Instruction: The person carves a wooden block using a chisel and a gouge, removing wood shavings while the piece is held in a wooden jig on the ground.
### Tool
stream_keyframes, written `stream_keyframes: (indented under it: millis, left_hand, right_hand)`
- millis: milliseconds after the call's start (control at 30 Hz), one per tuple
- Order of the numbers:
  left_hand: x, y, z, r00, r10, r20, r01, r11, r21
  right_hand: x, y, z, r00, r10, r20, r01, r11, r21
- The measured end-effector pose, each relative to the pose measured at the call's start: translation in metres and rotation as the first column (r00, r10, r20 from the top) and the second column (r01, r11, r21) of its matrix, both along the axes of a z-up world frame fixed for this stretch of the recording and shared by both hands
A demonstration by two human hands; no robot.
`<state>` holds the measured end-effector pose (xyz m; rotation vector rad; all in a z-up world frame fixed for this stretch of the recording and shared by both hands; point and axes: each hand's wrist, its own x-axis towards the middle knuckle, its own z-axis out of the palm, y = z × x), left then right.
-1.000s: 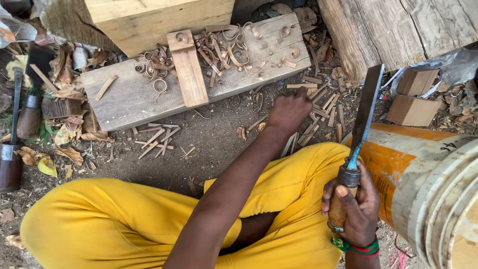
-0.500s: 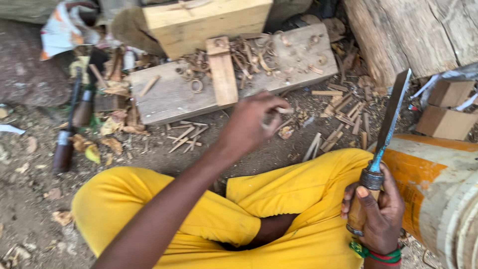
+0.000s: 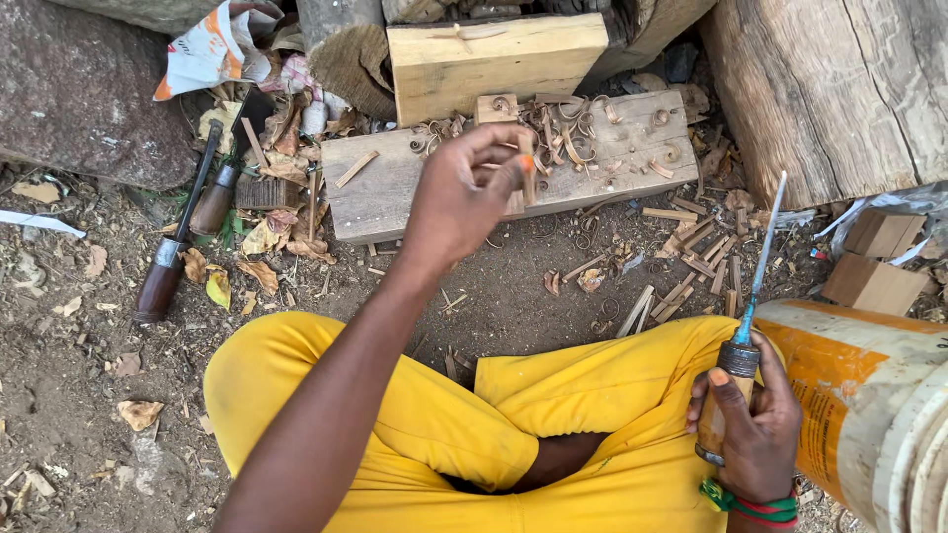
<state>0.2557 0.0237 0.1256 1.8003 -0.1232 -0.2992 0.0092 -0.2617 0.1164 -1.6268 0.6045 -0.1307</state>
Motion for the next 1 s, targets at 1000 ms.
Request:
stream_keyframes:
  millis: [1000]
  left_hand:
    - [0.024,0.015,-0.041,0.961,-0.162,0.222,0.035,0.873,0.487]
  right_hand:
    - [0.007,0.012,0.006,0.999,0.008,-0.050,-0.013,0.996,-0.089]
